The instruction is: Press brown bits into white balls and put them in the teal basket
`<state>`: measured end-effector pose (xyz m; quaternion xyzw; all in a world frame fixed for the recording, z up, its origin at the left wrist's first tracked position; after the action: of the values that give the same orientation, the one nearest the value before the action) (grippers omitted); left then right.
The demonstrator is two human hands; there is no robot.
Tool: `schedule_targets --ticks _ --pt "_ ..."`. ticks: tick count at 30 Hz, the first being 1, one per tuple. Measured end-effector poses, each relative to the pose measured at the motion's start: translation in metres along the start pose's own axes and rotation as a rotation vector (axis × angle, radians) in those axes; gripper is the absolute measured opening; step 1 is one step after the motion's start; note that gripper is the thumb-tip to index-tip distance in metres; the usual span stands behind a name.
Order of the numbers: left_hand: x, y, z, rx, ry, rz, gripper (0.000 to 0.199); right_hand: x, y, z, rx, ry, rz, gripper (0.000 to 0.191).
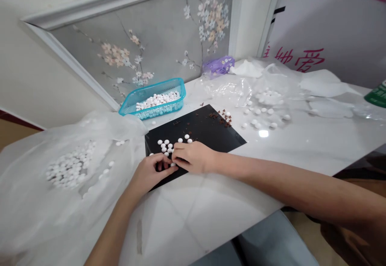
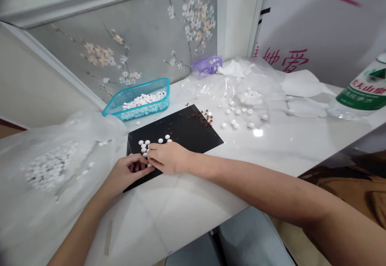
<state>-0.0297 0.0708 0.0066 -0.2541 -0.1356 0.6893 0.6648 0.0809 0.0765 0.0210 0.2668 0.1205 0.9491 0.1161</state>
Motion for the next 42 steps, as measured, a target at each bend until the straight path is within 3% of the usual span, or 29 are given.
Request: schedule_targets --ticks 5,18,26,33,36,38,42 --pt "0.000 0.001 0.000 -0.042 0.011 0.025 0.027 0.001 0.004 -0.005 -0.053 0.069 0.033 0.025" --pt "0.001 0.005 -0.004 -0.203 0.072 0.153 0.031 0.000 0.014 -0.004 -0.015 0.075 0.115 0.016" --pt "0.000 0.003 -0.002 -0.187 0.050 0.158 0.028 0.004 0.022 -0.010 -0.043 0.165 0.175 0.025" --pt "0.003 0.007 -0.002 -0.143 0.032 0.133 0.031 0.004 0.021 -0.005 -0.083 0.221 0.118 0.025" --pt "0.004 0.008 -0.003 -0.101 0.017 0.128 0.032 0.004 0.008 0.011 -0.148 0.227 0.057 0.026" --pt "0.004 0.008 -0.002 -0.097 0.006 0.119 0.032 0.001 -0.013 0.030 -0.202 0.174 -0.053 0.028" --pt "0.005 0.009 0.001 -0.138 -0.045 0.089 0.030 -0.023 -0.076 0.068 -0.363 0.130 -0.487 0.029"
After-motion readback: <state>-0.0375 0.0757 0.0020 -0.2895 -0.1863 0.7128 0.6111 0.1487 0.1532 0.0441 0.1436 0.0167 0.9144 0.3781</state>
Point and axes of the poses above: each hand's wrist, its own x-axis towards the middle knuckle, its own z-axis out of the back of the hand, y = z × x, the point moved 8 cm from there along x, towards the middle knuckle, and after that the axes turned 13 degrees about z, right-handed, at the moved point
